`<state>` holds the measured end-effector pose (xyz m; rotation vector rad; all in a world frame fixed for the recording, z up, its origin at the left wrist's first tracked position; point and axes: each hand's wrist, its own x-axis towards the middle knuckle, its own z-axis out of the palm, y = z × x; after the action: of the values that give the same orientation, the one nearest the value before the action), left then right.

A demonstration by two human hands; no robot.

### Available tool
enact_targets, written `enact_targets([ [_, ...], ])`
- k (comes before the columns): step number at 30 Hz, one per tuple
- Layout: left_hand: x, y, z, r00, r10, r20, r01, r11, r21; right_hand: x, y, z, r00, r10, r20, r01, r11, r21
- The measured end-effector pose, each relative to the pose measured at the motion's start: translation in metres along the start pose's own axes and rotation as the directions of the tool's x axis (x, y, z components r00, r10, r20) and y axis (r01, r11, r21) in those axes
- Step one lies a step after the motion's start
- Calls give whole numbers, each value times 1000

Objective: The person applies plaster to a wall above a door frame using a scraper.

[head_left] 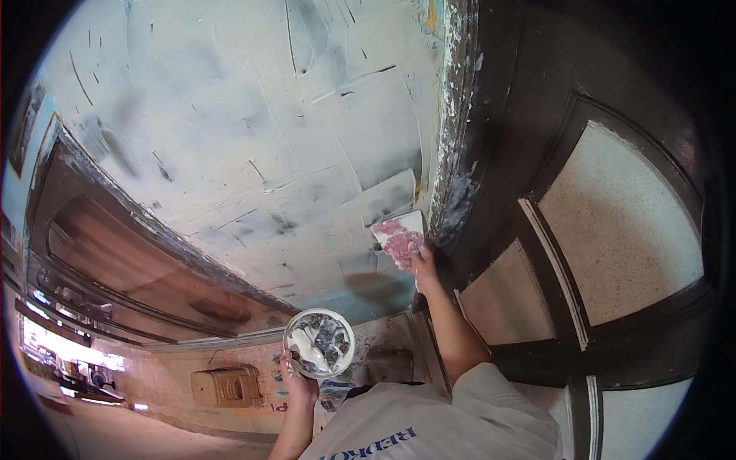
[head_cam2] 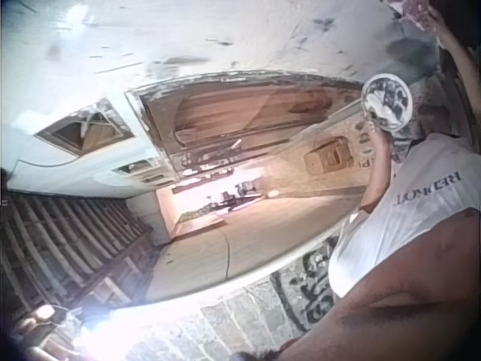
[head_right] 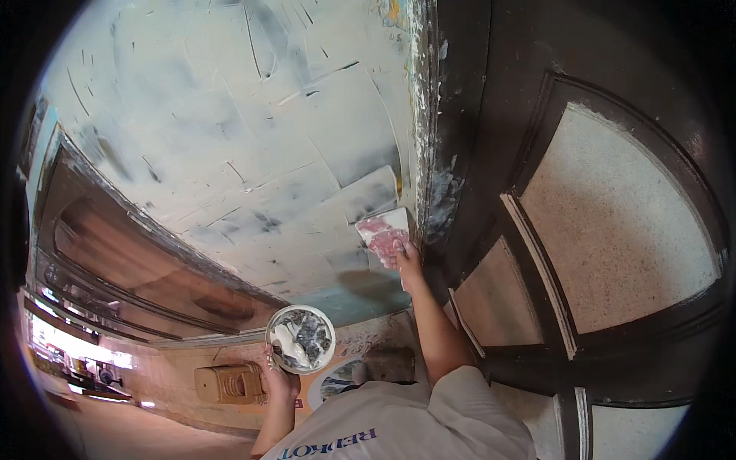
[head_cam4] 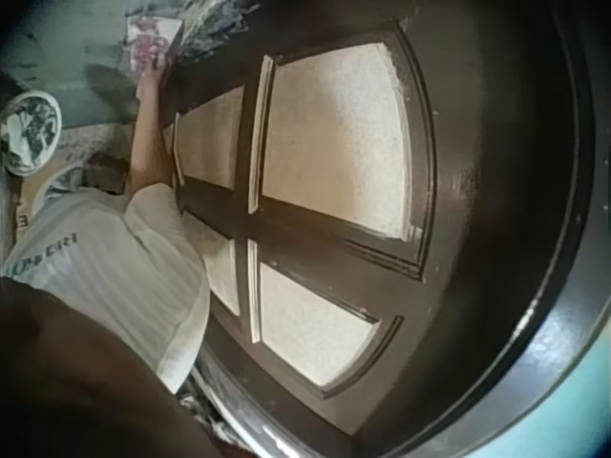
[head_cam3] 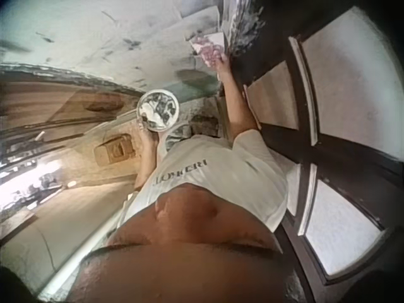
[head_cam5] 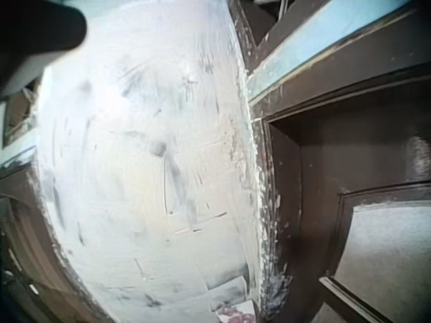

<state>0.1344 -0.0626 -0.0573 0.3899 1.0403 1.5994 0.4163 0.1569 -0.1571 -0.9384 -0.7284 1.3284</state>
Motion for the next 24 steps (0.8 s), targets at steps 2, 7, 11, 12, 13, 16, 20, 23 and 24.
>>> enact_targets([
  [2,0,2,2,998,-14,-54,14,1000,5,-10,-2,-1,999,47,-2,-47,998,40],
  [7,-3,1,-8,1000,-8,-23,8,1000,-11,-2,-16,16,1000,13,9,-13,1000,-10],
  [11,-3,0,-3,999,-33,-40,32,999,-24,38,11,5,992,-84,-98,59,971,-232],
  [12,-4,0,-2,998,-47,-50,46,999,-23,41,25,-2,978,-133,-158,71,934,-351],
  [13,-7,2,-3,995,-43,-91,42,999,-20,38,34,2,964,-180,-196,71,884,-461],
  [16,-10,3,-11,991,-47,-122,43,999,-31,25,61,-1,963,-74,-259,-50,896,-441],
  [20,-11,0,-15,992,6,-123,-9,1000,-24,3,79,-18,967,210,-147,-226,969,-101],
  [23,-8,-2,-19,993,-1,-117,-5,999,-45,-27,67,-26,965,250,-74,-258,959,-122],
  [24,-8,-3,-18,993,-4,-118,-2,999,-48,-36,63,-31,969,247,-34,-249,951,-184],
])
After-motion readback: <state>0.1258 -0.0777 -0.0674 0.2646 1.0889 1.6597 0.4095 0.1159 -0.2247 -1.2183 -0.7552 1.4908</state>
